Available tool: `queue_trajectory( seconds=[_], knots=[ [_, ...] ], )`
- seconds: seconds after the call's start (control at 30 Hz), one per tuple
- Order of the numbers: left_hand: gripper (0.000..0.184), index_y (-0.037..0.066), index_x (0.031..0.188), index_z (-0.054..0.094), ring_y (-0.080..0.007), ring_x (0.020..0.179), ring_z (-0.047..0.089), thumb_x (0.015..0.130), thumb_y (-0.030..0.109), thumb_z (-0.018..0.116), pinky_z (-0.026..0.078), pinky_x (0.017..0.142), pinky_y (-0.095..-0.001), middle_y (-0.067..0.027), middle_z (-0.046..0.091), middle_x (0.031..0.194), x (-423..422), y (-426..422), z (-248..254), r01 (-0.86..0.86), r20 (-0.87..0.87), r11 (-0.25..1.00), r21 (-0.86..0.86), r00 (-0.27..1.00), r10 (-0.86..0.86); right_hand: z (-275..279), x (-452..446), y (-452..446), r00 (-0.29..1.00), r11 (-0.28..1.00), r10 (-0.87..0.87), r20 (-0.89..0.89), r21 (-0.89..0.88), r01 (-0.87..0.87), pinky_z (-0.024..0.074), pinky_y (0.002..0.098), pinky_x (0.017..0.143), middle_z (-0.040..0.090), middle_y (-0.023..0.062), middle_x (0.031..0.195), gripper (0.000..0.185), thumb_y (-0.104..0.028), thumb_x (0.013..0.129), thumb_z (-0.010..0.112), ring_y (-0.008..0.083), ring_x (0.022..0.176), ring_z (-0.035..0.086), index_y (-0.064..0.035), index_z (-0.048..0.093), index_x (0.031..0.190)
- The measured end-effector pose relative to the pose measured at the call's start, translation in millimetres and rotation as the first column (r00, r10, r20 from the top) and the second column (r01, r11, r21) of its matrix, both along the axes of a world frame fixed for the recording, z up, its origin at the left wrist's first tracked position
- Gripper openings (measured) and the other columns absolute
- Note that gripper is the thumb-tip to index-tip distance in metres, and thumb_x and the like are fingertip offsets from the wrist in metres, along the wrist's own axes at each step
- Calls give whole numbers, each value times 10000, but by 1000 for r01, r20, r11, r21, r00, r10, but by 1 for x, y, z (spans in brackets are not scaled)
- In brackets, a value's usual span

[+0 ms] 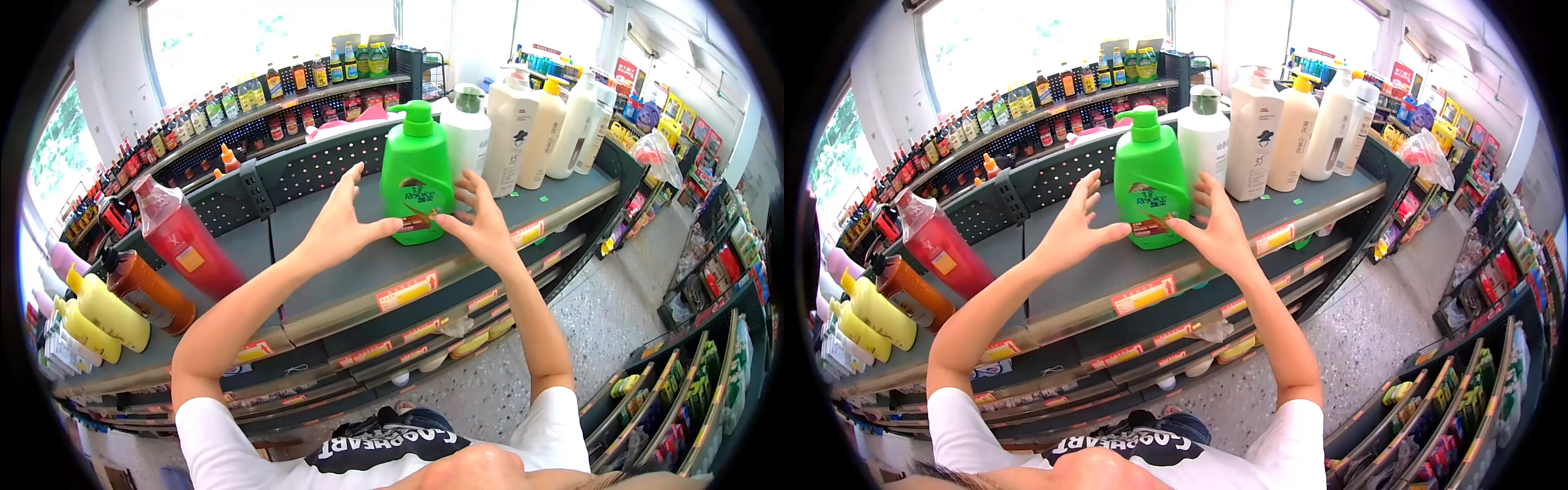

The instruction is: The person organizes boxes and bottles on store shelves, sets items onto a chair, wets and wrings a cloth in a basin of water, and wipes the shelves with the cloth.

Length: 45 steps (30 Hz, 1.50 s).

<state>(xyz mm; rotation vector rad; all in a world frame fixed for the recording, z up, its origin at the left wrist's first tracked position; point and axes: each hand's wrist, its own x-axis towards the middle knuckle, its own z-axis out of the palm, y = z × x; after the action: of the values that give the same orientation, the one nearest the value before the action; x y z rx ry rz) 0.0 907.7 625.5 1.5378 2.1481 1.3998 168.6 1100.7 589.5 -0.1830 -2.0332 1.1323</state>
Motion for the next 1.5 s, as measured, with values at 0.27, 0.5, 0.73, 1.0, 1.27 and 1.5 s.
queue_trajectory(
  seconds=[0.27, 0.5, 0.73, 1.0, 1.27, 1.5],
  knots=[
    [882, 15, 1472, 279, -339, 1341, 453, 813, 272, 805, 421, 1083, -416, -232, 431, 1439, 3, 29, -8, 132, 319, 987, 95, 935, -155, 12, -7, -6, 995, 996, 54, 79, 69, -60, 511, 396, 921, 579, 249, 1287, 835, -137, 765, 803, 340, 1200, 590, 22, 333, 1436],
    [735, 31, 1424, 353, -310, 1249, 532, 850, 212, 775, 487, 1000, -408, -186, 495, 1360, 10, 19, -8, 11, 219, 997, 79, 975, -28, 14, -23, -9, 997, 996, 67, 36, 64, -70, 508, 375, 938, 638, 201, 1215, 804, -92, 715, 833, 282, 1126, 631, 14, 416, 1394],
    [739, 40, 1431, 363, -326, 1249, 536, 847, 230, 773, 493, 997, -415, -197, 511, 1360, 11, -28, -6, -72, 140, 995, 73, 988, 62, 17, -45, -29, 967, 967, 244, 73, 57, -248, 495, 392, 979, 607, 209, 1269, 906, -91, 707, 832, 307, 1194, 593, -45, 334, 1462],
    [749, 43, 1435, 364, -321, 1283, 492, 839, 220, 781, 458, 1025, -428, -179, 510, 1363, -9, -94, -2, -172, 156, 983, 68, 975, 160, 28, -79, -85, 937, 937, 327, 126, 83, -339, 495, 408, 989, 606, 193, 1275, 938, -111, 690, 844, 336, 1209, 581, -55, 324, 1469],
    [763, 31, 1443, 348, -314, 1280, 480, 838, 199, 781, 441, 1034, -426, -180, 499, 1372, -28, -119, -8, -178, 220, 981, 80, 963, 157, 31, -97, -108, 923, 926, 351, 158, 88, -368, 498, 416, 988, 600, 213, 1274, 957, -133, 693, 841, 344, 1218, 578, -49, 309, 1484],
    [745, 34, 1447, 337, -338, 1302, 457, 860, 214, 758, 427, 1047, -434, -193, 471, 1397, -36, -121, -14, -130, 255, 987, 97, 961, 102, 30, -99, -110, 919, 925, 360, 160, 66, -374, 457, 394, 1025, 584, 168, 1313, 916, -151, 713, 847, 284, 1204, 574, -58, 347, 1474]
  ],
)
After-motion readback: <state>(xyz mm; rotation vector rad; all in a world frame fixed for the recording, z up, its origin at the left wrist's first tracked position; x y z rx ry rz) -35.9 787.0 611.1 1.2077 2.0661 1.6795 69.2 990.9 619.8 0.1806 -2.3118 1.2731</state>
